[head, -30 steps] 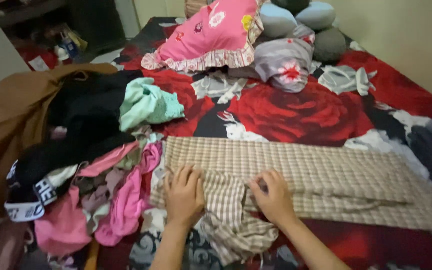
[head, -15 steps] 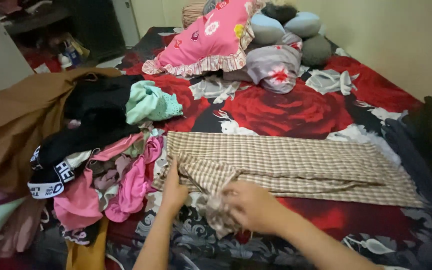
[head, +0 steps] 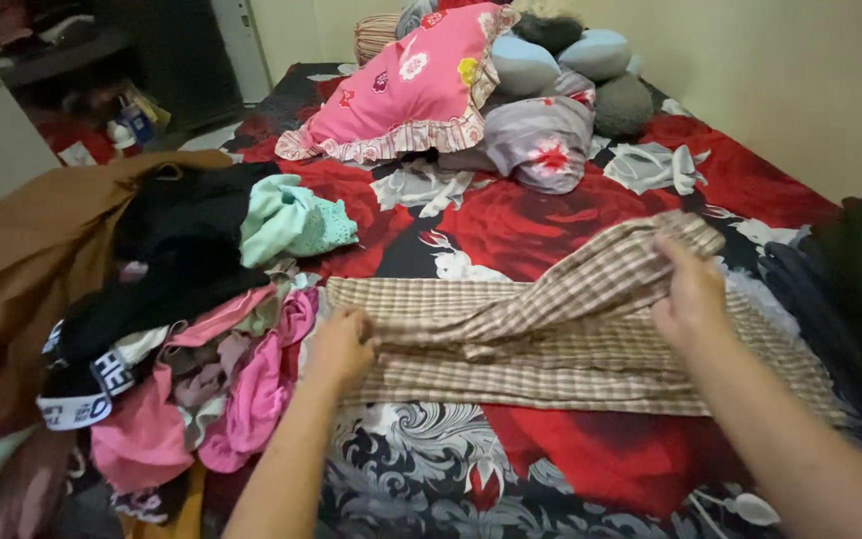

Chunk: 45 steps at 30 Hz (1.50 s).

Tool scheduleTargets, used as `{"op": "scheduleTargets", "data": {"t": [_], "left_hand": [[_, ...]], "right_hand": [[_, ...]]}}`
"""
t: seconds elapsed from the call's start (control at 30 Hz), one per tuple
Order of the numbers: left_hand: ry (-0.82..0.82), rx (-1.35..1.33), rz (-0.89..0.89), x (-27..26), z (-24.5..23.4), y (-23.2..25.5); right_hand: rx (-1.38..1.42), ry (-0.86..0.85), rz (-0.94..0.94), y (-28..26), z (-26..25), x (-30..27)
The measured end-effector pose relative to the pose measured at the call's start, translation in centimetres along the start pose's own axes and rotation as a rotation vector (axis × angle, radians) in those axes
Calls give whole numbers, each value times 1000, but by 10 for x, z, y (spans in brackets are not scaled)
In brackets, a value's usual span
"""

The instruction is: The person folds a single checkered shirt on a bed. They smooth the fabric, fold the sleeves inward, fold the shirt in half lengthwise, then fold it into a compact rectangle and place it on the bed.

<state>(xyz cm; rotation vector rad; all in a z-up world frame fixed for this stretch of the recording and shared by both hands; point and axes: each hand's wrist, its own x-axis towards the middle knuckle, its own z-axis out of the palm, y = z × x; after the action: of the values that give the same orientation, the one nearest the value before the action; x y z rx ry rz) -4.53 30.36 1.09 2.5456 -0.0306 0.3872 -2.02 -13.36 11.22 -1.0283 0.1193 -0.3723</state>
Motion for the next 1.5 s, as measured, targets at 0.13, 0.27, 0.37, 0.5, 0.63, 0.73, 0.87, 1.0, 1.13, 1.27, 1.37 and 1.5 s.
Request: {"op": "scheduleTargets", "data": {"t": [0.13,0.27,0.37,0.5,0.63,0.73,0.87,1.0,1.13,1.27,1.37,1.5], "left_hand": [[-245,271,-137,27,-27,6],[-165,28,139,53,10,-54],[-341,-52,170,48,17,-42],[-137,227,453,29,24,-20],[-202,247,359,16,19,-18],[-54,138,285,9,7,-27],[89,53,177,-11,-13,-33],[98,-7,233,-39,-32,37],[71,-286,242,-49,-16,78],[266,-395,363,-50,-3,96],[252,-360,396,-38,1,93],[208,-346,247,-12,5,63]], "right_hand": [[37,-41,66,-45,22,5],[-91,-151,88,-59,24,17],[-92,-278,39,-61,41,16],[-67,-380,25,-59,74,-2],[-60,-406,8,-60,94,-8],[-9,-416,-79,-78,104,-9],[-45,-414,-202,-92,107,-14],[-81,-493,-125,-86,131,-50],[-35,-557,-90,-72,146,-70],[1,-588,-93,-67,150,-81],[4,-599,-104,-72,146,-86],[-19,-528,-138,-80,132,-75]]}}
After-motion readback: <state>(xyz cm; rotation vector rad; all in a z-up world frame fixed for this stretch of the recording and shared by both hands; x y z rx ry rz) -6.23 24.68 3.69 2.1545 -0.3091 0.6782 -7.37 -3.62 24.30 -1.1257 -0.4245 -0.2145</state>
